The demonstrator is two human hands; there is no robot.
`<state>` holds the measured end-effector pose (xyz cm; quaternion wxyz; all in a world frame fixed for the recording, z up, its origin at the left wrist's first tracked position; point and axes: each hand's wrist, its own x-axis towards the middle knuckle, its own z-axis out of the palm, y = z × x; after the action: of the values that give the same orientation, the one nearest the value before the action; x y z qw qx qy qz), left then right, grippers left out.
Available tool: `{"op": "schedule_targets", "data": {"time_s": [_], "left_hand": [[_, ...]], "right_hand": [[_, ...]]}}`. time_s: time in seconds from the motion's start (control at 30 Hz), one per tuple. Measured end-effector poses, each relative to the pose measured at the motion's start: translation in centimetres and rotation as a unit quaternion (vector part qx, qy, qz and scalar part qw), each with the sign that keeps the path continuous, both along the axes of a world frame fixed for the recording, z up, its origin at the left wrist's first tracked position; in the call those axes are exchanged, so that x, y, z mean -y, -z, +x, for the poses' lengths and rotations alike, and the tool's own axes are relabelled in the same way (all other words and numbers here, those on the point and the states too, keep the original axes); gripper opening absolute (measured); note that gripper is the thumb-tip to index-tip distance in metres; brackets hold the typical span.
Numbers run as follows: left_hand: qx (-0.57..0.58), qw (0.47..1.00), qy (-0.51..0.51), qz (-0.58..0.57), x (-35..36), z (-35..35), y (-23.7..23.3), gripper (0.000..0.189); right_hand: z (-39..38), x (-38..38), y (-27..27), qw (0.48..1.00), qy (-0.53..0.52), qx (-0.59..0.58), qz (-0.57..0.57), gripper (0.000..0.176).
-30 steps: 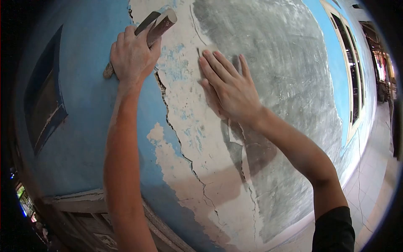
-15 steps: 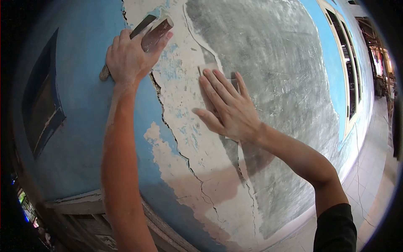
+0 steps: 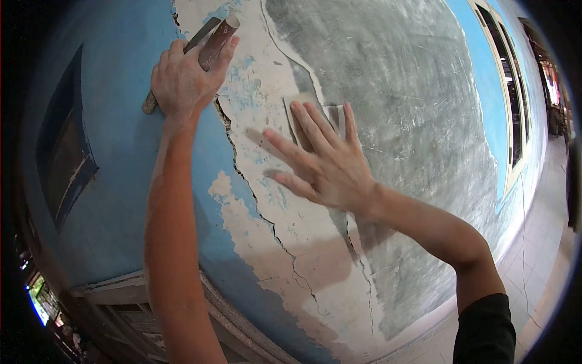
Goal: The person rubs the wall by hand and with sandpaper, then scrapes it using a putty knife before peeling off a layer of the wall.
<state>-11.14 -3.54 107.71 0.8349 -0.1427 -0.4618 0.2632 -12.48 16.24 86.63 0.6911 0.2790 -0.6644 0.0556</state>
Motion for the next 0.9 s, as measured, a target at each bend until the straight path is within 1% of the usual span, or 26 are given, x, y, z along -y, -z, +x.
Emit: {"op": "schedule_targets", "data": {"time_s": [0.1,0.17,0.23,0.33,0.43,0.53,0.63,0.7,0.77,0.83,0.87,0.9], "left_hand": [[0.008,1.0,0.015,0.005,-0.6,0.2,0.3,0.057],[0.011,1.0,0.012,0.004,-0.5,0.3,0.2,0.055],[0.026,1.0,0.011,0.01,-0.4,0.2,0.1,0.056],[0.024,1.0,0.02,-0.002,-0.3,0.2,0.2,0.06],[0.015,0.999,0.028,-0.014,0.2,0.0,0.0,0.063],[0.023,0.999,0.024,-0.001,-0.2,0.1,0.0,0.062],[0.056,0.998,0.031,0.016,-0.4,0.4,0.4,0.063],[0.067,0.997,0.031,0.019,-0.4,0.3,0.7,0.064],[0.057,0.998,0.017,0.017,-0.4,0.4,0.6,0.064],[0.016,0.999,0.021,-0.02,0.4,-0.3,-0.1,0.06],[-0.006,0.999,0.025,-0.038,0.3,-0.2,-0.2,0.058],[0.002,0.999,0.026,-0.024,0.2,0.0,-0.3,0.058]], "right_hand": [[-0.1,0.4,-2.8,1.0,-0.017,0.006,-0.02,0.059],[-0.2,0.4,-3.0,0.999,-0.02,0.009,-0.024,0.059],[0.3,0.7,-1.4,1.0,-0.006,0.018,-0.025,0.059],[-0.4,0.9,3.5,1.0,-0.001,0.013,0.002,0.058],[-0.4,0.2,3.6,1.0,0.003,0.018,0.02,0.057],[0.1,0.5,-0.1,1.0,0.019,0.005,-0.001,0.057],[0.9,1.1,-1.9,0.999,-0.022,0.023,-0.023,0.057],[1.1,1.2,-0.3,0.999,-0.001,0.041,-0.014,0.058],[1.3,1.4,2.8,0.998,0.006,0.055,0.0,0.059],[0.8,1.3,5.7,0.998,0.004,0.057,0.02,0.061],[0.7,1.1,5.7,0.998,0.014,0.059,0.026,0.062],[0.6,1.0,5.2,0.998,0.015,0.051,0.023,0.062]]}}
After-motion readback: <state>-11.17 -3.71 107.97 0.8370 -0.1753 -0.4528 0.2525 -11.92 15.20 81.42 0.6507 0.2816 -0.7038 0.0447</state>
